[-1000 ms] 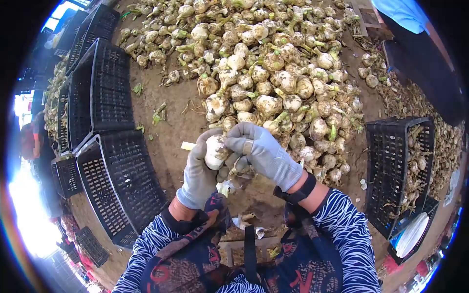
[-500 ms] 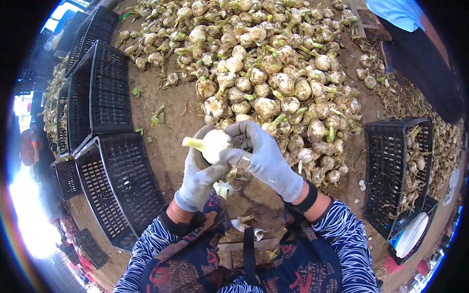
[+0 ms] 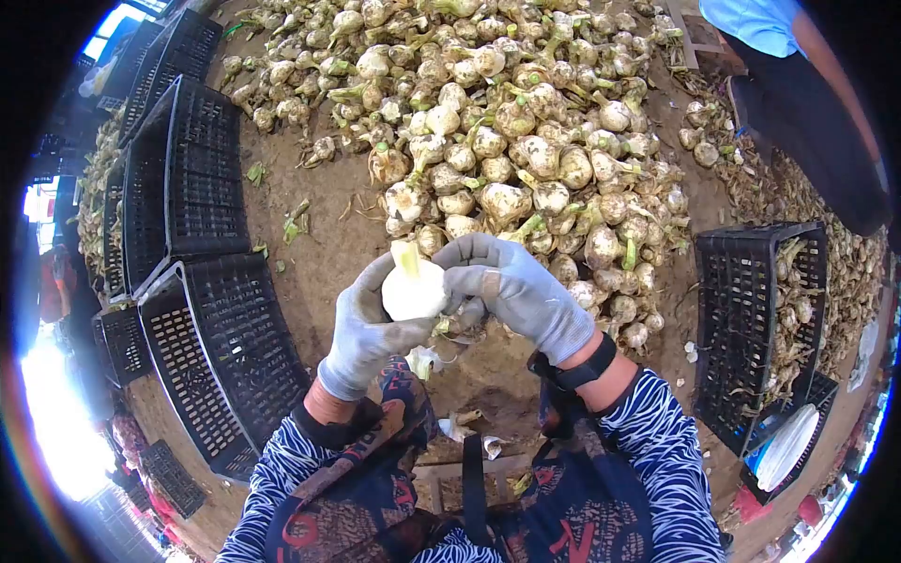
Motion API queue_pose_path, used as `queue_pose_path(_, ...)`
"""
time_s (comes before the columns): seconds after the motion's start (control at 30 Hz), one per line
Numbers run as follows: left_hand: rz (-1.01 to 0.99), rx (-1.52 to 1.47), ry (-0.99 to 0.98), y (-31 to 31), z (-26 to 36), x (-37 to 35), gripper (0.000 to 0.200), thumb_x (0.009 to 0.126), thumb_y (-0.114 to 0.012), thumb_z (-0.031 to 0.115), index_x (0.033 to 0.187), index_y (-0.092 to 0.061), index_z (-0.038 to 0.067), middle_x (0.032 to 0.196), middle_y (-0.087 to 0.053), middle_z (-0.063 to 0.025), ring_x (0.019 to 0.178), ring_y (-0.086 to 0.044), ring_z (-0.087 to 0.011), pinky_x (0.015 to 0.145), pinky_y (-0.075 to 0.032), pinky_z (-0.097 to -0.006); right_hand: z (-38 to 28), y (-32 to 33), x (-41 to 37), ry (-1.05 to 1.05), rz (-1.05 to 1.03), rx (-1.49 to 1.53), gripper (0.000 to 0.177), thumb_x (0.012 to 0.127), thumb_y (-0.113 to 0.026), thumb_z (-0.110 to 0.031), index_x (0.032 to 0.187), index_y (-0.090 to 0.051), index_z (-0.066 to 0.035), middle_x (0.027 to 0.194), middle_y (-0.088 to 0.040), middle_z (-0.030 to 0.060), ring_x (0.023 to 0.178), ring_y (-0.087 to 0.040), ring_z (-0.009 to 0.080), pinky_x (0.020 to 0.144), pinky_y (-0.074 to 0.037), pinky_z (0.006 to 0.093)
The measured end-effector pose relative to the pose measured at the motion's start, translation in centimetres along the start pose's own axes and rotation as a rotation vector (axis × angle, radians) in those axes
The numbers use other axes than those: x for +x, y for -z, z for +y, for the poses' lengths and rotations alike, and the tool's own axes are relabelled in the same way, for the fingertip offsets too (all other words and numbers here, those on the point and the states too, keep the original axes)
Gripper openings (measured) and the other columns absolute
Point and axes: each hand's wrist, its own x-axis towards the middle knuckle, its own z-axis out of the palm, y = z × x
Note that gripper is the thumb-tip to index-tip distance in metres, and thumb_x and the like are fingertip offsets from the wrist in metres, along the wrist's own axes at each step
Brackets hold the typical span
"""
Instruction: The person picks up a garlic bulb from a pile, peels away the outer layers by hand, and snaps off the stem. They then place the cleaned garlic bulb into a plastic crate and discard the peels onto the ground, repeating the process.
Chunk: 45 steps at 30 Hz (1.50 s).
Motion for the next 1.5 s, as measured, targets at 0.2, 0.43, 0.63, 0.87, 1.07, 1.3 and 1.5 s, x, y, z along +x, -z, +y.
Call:
queue_pose_path(0.2, 0.019, 0.041, -0.119, 0.2, -0.2, 0.6, 0.084, 0.063, -0.086, 0.009, 0.136, -0.046, -0.002, 0.123, -0.059, -0.0101, 0.110, -0.058, -0.0170, 0.098, -0.047, -0.0322, -1.3, -2.1, -1.2, 0.277, 0.145, -0.300, 0.034, 0.085, -0.072, -0.020, 0.111, -0.064, 0.000, 0.090, -0.066, 0.0029, 0.078, -0.063, 0.0128, 0.072, -0.051, 0.0266)
queue_pose_path(0.43, 0.182, 0.018, -0.273, -1.5, 1.1, -0.6, 0.084, 0.078, -0.072, 0.016, 0.146, -0.026, 0.000, 0.119, -0.056, -0.0145, 0.109, -0.058, -0.0215, 0.097, -0.046, -0.0340, -1.3, -3.5, -1.0, 0.347, 0.254, -0.418, 0.018, 0.089, -0.065, -0.009, 0.103, -0.066, 0.002, 0.083, -0.066, 0.0034, 0.076, -0.062, 0.0109, 0.068, -0.049, 0.0266)
queue_pose_path(0.63, 0.134, -0.439, 0.088, 0.5, -0.1, 0.5, 0.070, 0.092, -0.049, 0.061, 0.132, -0.048, 0.003, 0.117, -0.060, -0.0083, 0.105, -0.061, -0.0225, 0.092, -0.049, -0.0347, -0.7, -4.3, -1.5, 0.231, 0.030, -0.294, 0.014, 0.093, -0.056, -0.007, 0.103, -0.063, 0.002, 0.088, -0.067, 0.0029, 0.079, -0.061, 0.0089, 0.072, -0.048, 0.0239)
queue_pose_path(0.87, 0.091, -0.244, -0.015, 0.0, 1.0, -0.9, 0.056, 0.093, -0.054, 0.053, 0.122, -0.053, 0.005, 0.096, -0.063, -0.0056, 0.081, -0.063, -0.0127, 0.063, -0.053, -0.0257, 0.2, -3.3, -1.8, 0.223, -0.011, -0.345, 0.012, 0.094, -0.056, -0.008, 0.101, -0.063, -0.001, 0.089, -0.067, 0.0019, 0.079, -0.061, 0.0074, 0.069, -0.049, 0.0226)
queue_pose_path(1.07, -0.229, -0.301, 0.141, 0.4, 4.8, -2.5, 0.055, 0.091, -0.056, 0.055, 0.114, -0.057, 0.005, 0.073, -0.061, -0.0047, 0.044, -0.047, -0.0061, 0.036, -0.030, -0.0186, -3.8, -4.0, -3.9, 0.038, -0.071, 0.101, 0.020, 0.092, -0.060, -0.017, 0.100, -0.065, 0.000, 0.085, -0.067, 0.0010, 0.073, -0.062, 0.0082, 0.066, -0.050, 0.0225)
queue_pose_path(1.3, -0.436, -0.162, 0.085, -0.1, 12.1, -7.3, 0.075, 0.078, -0.071, 0.060, 0.115, -0.057, -0.003, 0.080, -0.064, -0.0055, 0.054, -0.055, -0.0083, 0.042, -0.040, -0.0191, -10.2, -7.7, -7.1, 0.213, -0.035, -0.129, 0.017, 0.090, -0.060, -0.018, 0.094, -0.066, -0.002, 0.076, -0.066, 0.0024, 0.065, -0.061, 0.0082, 0.060, -0.049, 0.0229)
queue_pose_path(1.5, -0.550, -0.032, -0.055, -1.0, 16.3, -13.9, 0.081, 0.070, -0.079, 0.053, 0.122, -0.055, -0.005, 0.104, -0.064, -0.0085, 0.091, -0.064, -0.0139, 0.080, -0.052, -0.0272, -18.2, -11.5, -12.3, 0.402, 0.079, -0.479, 0.034, 0.094, -0.059, -0.028, 0.113, -0.060, 0.001, 0.100, -0.067, 0.0088, 0.078, -0.067, 0.0142, 0.062, -0.055, 0.0247)
